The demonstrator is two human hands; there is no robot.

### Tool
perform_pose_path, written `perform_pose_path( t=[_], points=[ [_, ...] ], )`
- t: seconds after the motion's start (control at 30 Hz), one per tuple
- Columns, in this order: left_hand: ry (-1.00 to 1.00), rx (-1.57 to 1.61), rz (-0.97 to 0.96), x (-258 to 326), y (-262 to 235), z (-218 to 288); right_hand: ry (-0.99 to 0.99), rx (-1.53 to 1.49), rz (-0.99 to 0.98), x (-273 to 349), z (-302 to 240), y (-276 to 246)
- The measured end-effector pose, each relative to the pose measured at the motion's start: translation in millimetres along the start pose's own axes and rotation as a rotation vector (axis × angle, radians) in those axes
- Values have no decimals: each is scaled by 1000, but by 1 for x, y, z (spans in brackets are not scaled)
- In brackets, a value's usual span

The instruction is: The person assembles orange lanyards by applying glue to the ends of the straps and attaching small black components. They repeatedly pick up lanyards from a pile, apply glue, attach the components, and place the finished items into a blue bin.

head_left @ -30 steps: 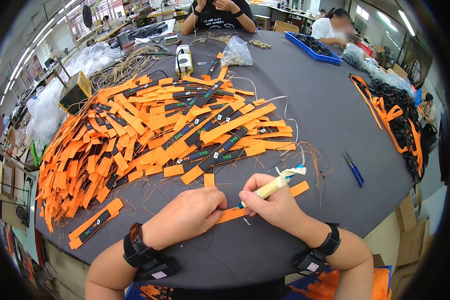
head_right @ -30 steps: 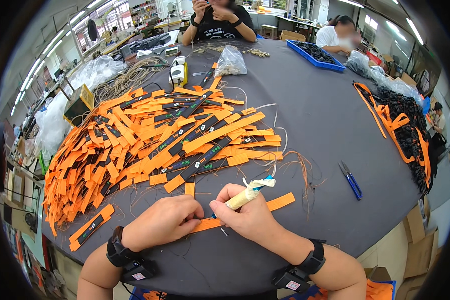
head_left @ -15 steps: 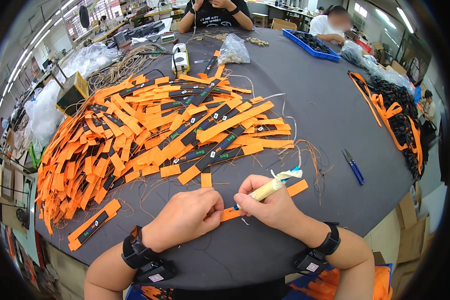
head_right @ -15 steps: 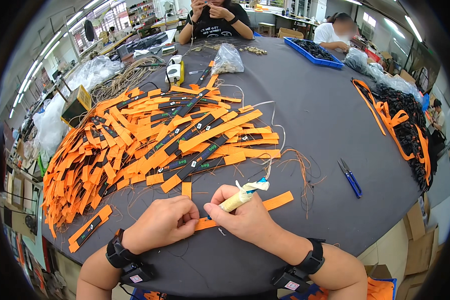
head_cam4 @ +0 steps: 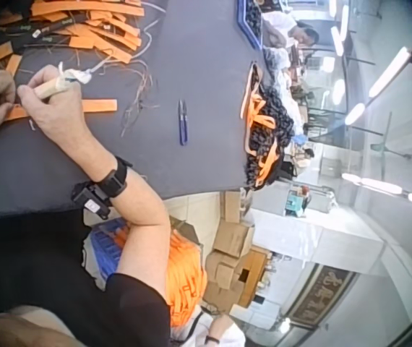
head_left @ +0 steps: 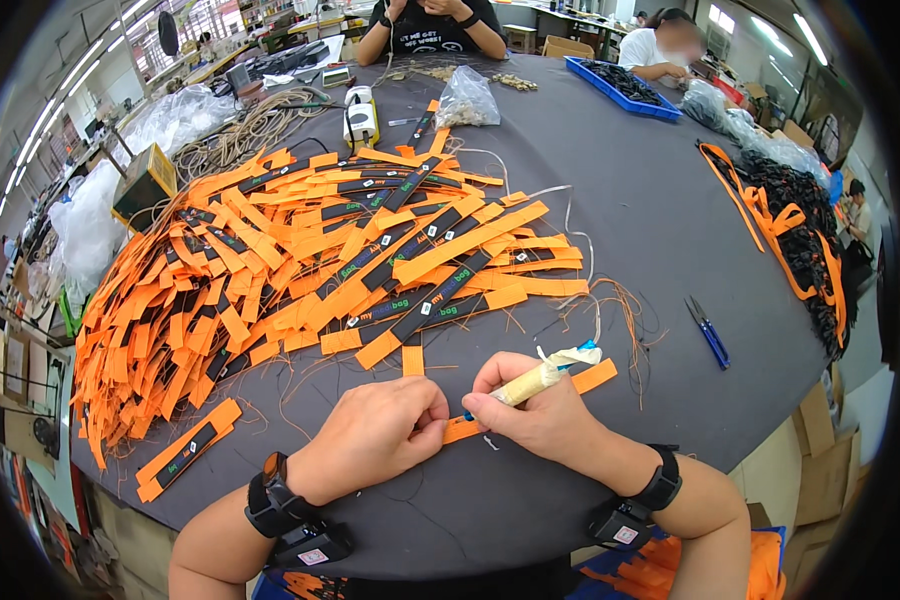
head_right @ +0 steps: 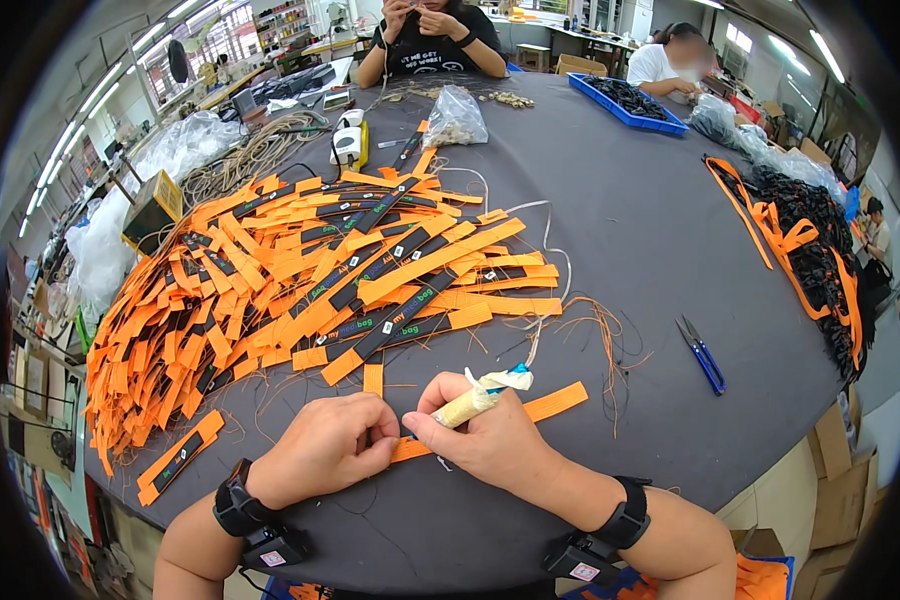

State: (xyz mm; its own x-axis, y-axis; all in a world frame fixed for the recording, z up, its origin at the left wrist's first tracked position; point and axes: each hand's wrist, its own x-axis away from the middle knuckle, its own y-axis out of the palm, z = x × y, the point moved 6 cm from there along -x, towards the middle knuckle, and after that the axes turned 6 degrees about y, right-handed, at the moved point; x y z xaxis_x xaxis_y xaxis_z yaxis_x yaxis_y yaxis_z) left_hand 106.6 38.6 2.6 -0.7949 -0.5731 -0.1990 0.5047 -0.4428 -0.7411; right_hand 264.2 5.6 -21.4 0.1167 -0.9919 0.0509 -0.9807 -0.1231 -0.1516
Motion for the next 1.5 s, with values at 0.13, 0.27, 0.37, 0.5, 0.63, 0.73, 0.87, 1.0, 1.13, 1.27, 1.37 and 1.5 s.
perform_pose_path(
  t=[0.13,0.27,0.37,0.5,0.63,0.73,0.87,1.0,1.13,1.27,1.37,1.5],
  points=[
    [-10,1,0,-1,0,2,-11,30,-3,1,0,-1],
    [-8,2,5,0,0,0,-7,48,-4,1,-1,0],
    [-18,27,8,0,-1,-1,0,46,-9,1,-1,0],
    [-82,38,-42,0,-1,-2,10,48,-11,1,-1,1],
    [-35,50,-14,0,-1,-3,-8,61,0,1,-4,1],
    [-22,45,-37,0,-3,2,1,4,24,0,-1,-1],
    [40,-15,-56,-1,0,5,58,-88,41,0,1,-2],
    [54,-36,-73,-2,-1,6,42,-80,45,0,0,-2],
    [53,-52,-90,-4,1,3,54,-57,42,0,0,-1],
    [17,-88,-89,-5,2,2,30,-28,38,0,1,0],
    [-58,-32,-87,-4,3,-2,23,-6,36,0,2,0],
    [-20,-18,-104,-4,0,0,23,-37,33,0,1,-1]
  ],
)
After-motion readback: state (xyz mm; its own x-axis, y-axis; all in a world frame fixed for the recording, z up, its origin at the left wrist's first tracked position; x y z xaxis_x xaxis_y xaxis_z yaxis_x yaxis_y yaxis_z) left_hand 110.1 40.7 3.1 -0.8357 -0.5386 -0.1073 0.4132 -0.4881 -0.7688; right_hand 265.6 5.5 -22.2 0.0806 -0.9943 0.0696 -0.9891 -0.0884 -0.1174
